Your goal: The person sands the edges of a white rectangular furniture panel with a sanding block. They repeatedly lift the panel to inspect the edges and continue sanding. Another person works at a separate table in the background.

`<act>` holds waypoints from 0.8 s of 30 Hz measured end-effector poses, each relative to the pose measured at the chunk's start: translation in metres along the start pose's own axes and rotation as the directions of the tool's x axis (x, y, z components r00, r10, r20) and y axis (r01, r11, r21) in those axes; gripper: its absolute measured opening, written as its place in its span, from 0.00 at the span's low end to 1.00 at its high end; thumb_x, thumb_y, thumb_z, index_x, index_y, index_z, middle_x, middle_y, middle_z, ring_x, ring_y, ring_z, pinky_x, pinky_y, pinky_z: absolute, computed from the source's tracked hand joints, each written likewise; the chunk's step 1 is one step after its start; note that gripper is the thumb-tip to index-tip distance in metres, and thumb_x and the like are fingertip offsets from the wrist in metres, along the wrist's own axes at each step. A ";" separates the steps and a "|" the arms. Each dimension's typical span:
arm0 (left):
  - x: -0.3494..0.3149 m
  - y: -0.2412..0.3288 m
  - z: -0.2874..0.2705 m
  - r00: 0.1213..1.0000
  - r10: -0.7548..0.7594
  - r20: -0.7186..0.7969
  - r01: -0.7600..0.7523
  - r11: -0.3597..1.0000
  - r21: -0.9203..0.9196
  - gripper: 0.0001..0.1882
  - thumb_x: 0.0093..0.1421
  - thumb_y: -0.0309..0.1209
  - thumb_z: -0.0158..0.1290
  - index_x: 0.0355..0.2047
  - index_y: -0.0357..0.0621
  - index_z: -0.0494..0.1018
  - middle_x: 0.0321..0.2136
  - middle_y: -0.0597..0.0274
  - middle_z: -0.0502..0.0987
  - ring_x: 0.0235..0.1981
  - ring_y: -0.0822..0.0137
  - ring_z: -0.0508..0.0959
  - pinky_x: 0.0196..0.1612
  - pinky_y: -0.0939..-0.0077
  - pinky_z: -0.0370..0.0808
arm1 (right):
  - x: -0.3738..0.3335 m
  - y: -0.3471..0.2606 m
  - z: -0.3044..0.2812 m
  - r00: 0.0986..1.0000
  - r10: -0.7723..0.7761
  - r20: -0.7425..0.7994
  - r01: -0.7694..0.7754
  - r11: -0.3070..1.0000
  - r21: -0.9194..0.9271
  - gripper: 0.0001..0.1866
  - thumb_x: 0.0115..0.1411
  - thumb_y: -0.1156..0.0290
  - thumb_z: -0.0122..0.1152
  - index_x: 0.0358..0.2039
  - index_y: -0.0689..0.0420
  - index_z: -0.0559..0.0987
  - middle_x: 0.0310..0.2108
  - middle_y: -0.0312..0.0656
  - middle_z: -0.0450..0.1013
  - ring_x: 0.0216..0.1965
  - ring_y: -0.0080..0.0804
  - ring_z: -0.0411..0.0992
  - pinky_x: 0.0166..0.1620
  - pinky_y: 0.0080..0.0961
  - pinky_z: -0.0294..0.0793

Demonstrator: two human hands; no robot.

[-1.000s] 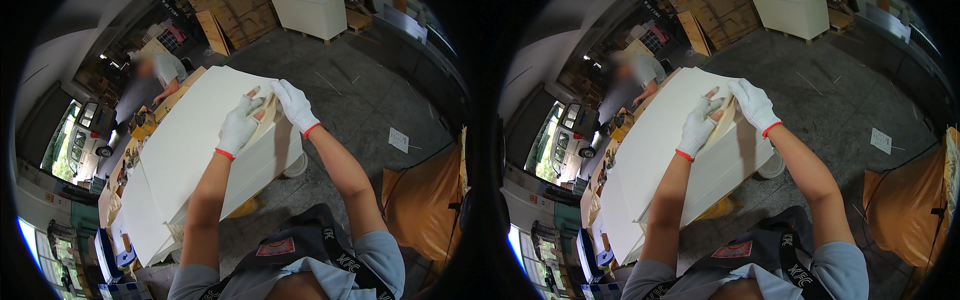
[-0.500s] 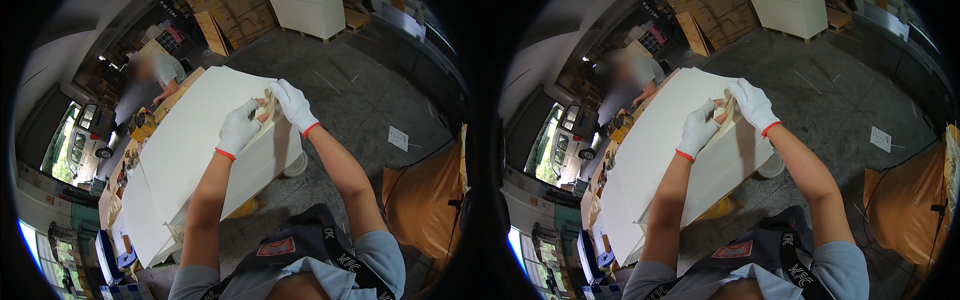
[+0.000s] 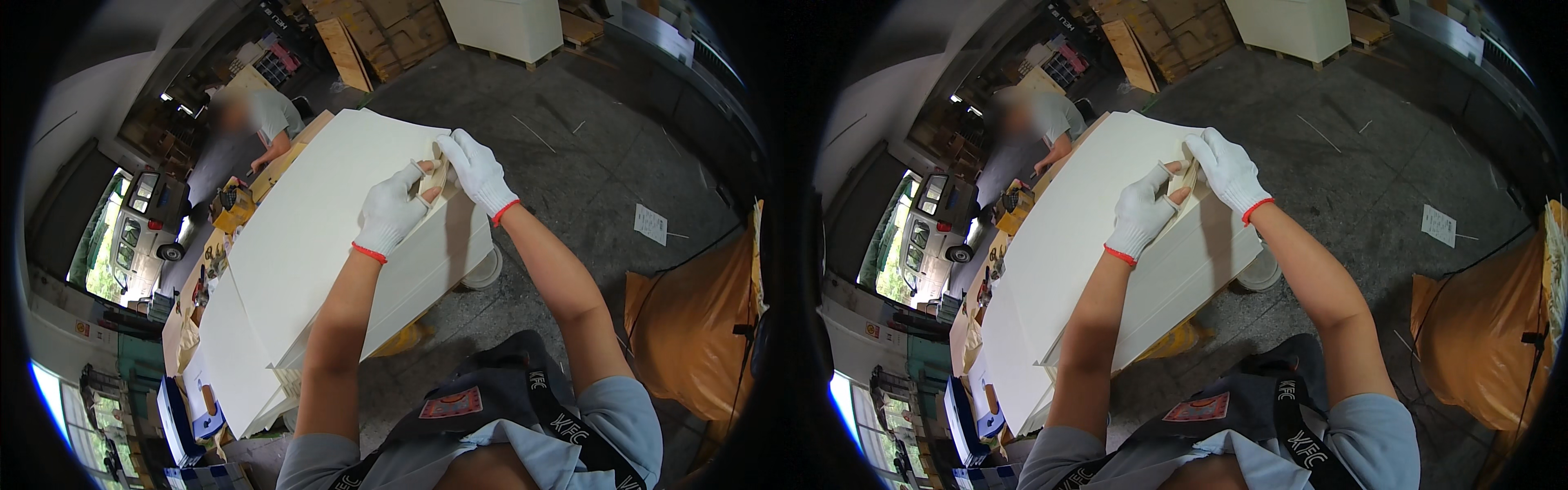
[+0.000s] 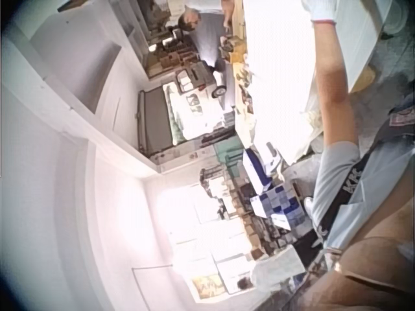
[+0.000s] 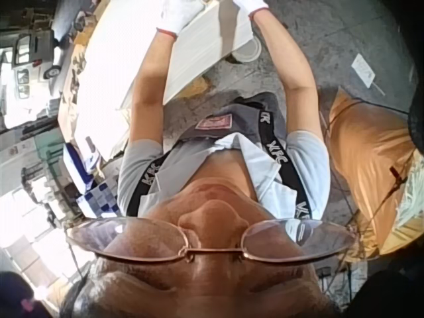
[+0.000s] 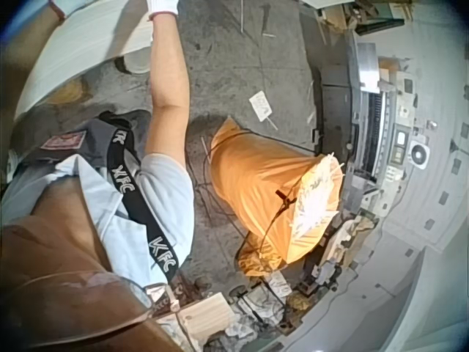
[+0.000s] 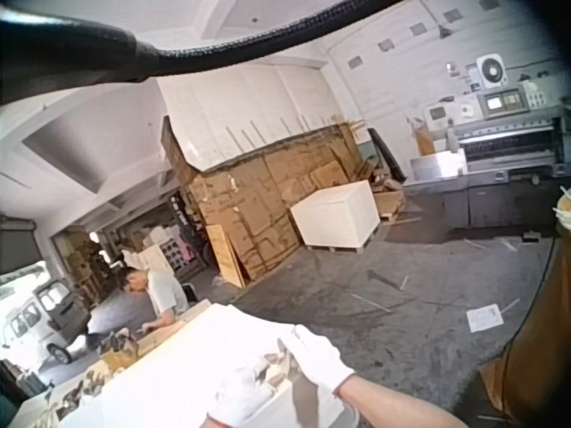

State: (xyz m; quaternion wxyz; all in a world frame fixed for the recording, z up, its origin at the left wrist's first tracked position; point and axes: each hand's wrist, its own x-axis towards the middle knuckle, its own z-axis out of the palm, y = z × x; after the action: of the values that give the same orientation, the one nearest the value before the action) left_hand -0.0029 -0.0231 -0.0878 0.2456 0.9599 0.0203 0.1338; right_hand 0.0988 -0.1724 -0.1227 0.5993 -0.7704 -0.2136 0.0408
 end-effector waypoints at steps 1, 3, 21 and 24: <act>0.001 0.001 0.000 1.000 0.000 -0.006 0.000 1.000 0.006 0.23 0.62 0.42 0.58 0.57 0.57 0.74 0.38 0.50 0.81 0.40 0.53 0.82 0.45 0.68 0.76 | -0.001 -0.001 -0.001 1.000 0.003 0.005 -0.003 1.000 0.005 0.28 0.67 0.41 0.41 0.41 0.55 0.74 0.28 0.47 0.76 0.35 0.46 0.76 0.43 0.37 0.71; 0.001 0.007 -0.003 1.000 -0.005 0.022 0.005 1.000 0.022 0.22 0.63 0.42 0.57 0.57 0.58 0.74 0.40 0.49 0.81 0.41 0.52 0.82 0.45 0.67 0.76 | -0.001 -0.001 -0.003 1.000 0.002 0.006 -0.002 1.000 0.002 0.28 0.67 0.40 0.41 0.42 0.55 0.75 0.29 0.48 0.76 0.34 0.46 0.76 0.43 0.36 0.71; -0.004 -0.010 0.014 0.960 0.234 -0.152 -0.227 0.972 0.064 0.25 0.55 0.33 0.62 0.55 0.57 0.76 0.46 0.51 0.80 0.45 0.51 0.81 0.50 0.67 0.77 | 0.003 0.013 0.002 0.999 0.046 -0.028 -0.038 0.970 0.239 0.32 0.63 0.37 0.49 0.46 0.56 0.77 0.35 0.45 0.76 0.39 0.34 0.75 0.44 0.31 0.72; -0.016 0.001 0.009 0.938 0.232 -0.258 -0.212 0.972 0.103 0.24 0.57 0.29 0.59 0.56 0.52 0.75 0.48 0.51 0.80 0.45 0.54 0.81 0.50 0.71 0.77 | -0.014 0.011 0.027 0.993 0.112 0.037 -0.110 0.768 0.631 0.30 0.63 0.42 0.56 0.51 0.57 0.76 0.41 0.42 0.75 0.44 0.31 0.74 0.46 0.32 0.73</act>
State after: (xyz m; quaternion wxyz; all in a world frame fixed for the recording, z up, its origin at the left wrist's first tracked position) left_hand -0.0156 -0.0294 -0.0987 0.1886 0.9374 -0.0501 0.2884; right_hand 0.0804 -0.1556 -0.1430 0.8197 -0.5362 -0.1408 0.1442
